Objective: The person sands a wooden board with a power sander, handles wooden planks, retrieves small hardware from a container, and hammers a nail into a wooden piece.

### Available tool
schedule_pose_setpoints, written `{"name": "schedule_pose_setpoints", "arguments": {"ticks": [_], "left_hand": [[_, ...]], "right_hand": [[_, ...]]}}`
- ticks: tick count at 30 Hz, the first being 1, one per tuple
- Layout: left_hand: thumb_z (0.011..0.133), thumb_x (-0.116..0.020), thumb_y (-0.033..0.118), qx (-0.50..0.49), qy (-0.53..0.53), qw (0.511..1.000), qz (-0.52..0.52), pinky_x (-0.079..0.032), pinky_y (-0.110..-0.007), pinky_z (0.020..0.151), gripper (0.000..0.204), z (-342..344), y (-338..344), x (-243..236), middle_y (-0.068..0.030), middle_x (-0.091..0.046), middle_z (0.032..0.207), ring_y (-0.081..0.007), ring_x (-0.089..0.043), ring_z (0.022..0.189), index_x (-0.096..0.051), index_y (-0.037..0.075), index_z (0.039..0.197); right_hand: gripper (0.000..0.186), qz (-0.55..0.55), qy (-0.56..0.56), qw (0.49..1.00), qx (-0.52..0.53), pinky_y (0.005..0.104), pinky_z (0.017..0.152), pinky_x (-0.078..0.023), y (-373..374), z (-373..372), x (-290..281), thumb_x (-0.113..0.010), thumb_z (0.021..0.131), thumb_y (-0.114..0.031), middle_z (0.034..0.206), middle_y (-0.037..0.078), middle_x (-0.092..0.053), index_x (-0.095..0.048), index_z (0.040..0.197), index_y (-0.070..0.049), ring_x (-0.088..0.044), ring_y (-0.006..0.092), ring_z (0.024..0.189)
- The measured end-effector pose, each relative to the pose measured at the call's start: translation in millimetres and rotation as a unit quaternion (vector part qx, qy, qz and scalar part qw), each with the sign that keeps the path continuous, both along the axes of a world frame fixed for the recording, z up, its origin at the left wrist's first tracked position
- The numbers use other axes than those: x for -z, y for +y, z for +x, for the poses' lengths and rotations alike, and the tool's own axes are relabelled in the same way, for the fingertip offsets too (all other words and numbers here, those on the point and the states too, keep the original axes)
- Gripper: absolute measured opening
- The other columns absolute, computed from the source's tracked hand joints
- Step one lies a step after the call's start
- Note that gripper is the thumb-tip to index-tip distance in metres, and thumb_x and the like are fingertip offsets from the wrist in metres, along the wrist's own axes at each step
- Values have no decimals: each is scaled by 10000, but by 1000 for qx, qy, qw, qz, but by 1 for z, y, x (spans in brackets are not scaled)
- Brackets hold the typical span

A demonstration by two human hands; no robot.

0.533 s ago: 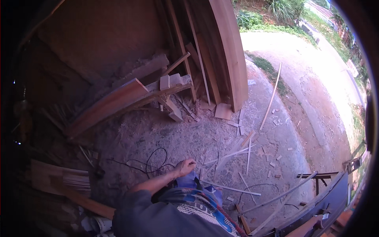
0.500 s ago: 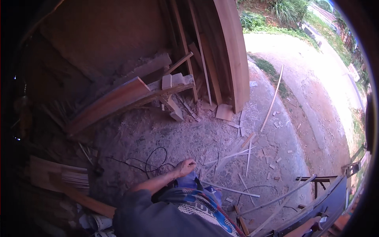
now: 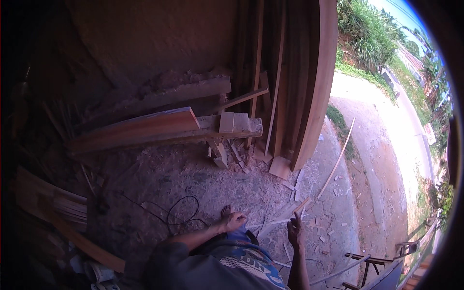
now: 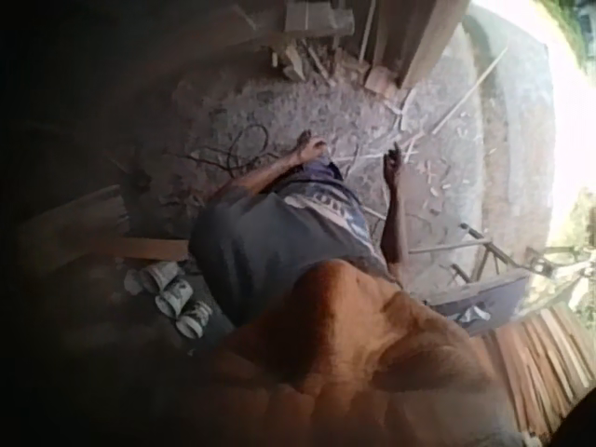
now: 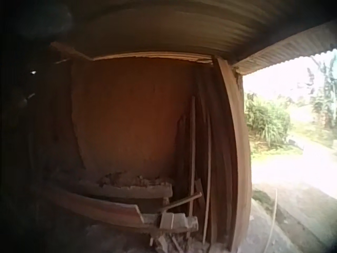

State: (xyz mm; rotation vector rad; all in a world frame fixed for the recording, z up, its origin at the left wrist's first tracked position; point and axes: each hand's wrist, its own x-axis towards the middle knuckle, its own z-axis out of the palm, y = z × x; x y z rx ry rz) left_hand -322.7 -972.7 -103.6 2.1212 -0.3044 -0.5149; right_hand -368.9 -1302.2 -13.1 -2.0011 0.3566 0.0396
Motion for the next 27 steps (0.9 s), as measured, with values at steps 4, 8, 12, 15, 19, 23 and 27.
{"name": "schedule_pose_setpoints", "arguments": {"ticks": [4,8,12,15,19,23,27], "left_hand": [[933,-628,284,-57,62,994,-66,-529,-354,845,299,75,41,-34,-157,-707,1022,-271,-688,973,-667,39,1101],[947,-624,239,-155,43,982,-100,-539,-347,826,275,128,111,-68,-154,-704,1037,-265,-689,978,-644,44,1141],[951,-617,197,-279,55,950,-128,-536,-330,776,248,138,170,-61,-118,-700,966,-189,-677,900,-635,25,1129],[952,-617,192,-369,65,918,-127,-529,-315,756,241,135,189,-64,-91,-696,936,-153,-660,850,-638,15,1115],[960,-611,201,-472,32,876,-95,-527,-307,732,237,124,191,-48,-72,-691,904,-153,-670,818,-641,9,1096],[966,-602,206,-592,78,795,-109,-540,-310,706,241,131,156,-70,-89,-677,948,-186,-687,804,-640,4,1091],[969,-595,202,-691,75,700,-162,-561,-327,700,264,121,110,-83,-113,-660,1016,-211,-688,812,-633,-20,1108]], "right_hand": [[539,-131,-69,982,-115,404,880,-521,39,112,-18,-618,898,-80,1149,217,-650,-472,1416,-76,-659,322,1018],[481,-249,-118,938,-210,459,888,-510,73,238,-45,-633,879,-76,1130,225,-625,-526,1348,-68,-616,394,1048],[495,-306,-152,893,-292,467,939,-477,117,374,-65,-645,853,-92,1199,204,-584,-536,1335,-90,-561,399,1132],[503,-371,-197,839,-346,502,968,-442,149,484,-55,-630,853,-136,1267,209,-553,-534,1346,-97,-527,386,1192],[536,-438,-187,779,-409,535,1031,-384,199,636,-10,-591,866,-149,1369,206,-485,-486,1391,-125,-452,382,1283],[672,-524,-184,703,-445,584,1063,-338,232,746,58,-616,837,-161,1470,206,-382,-375,1463,-148,-357,399,1360],[738,-578,-163,627,-496,597,1050,-350,279,797,108,-651,803,-167,1451,214,-392,-345,1474,-139,-361,414,1359]]}}
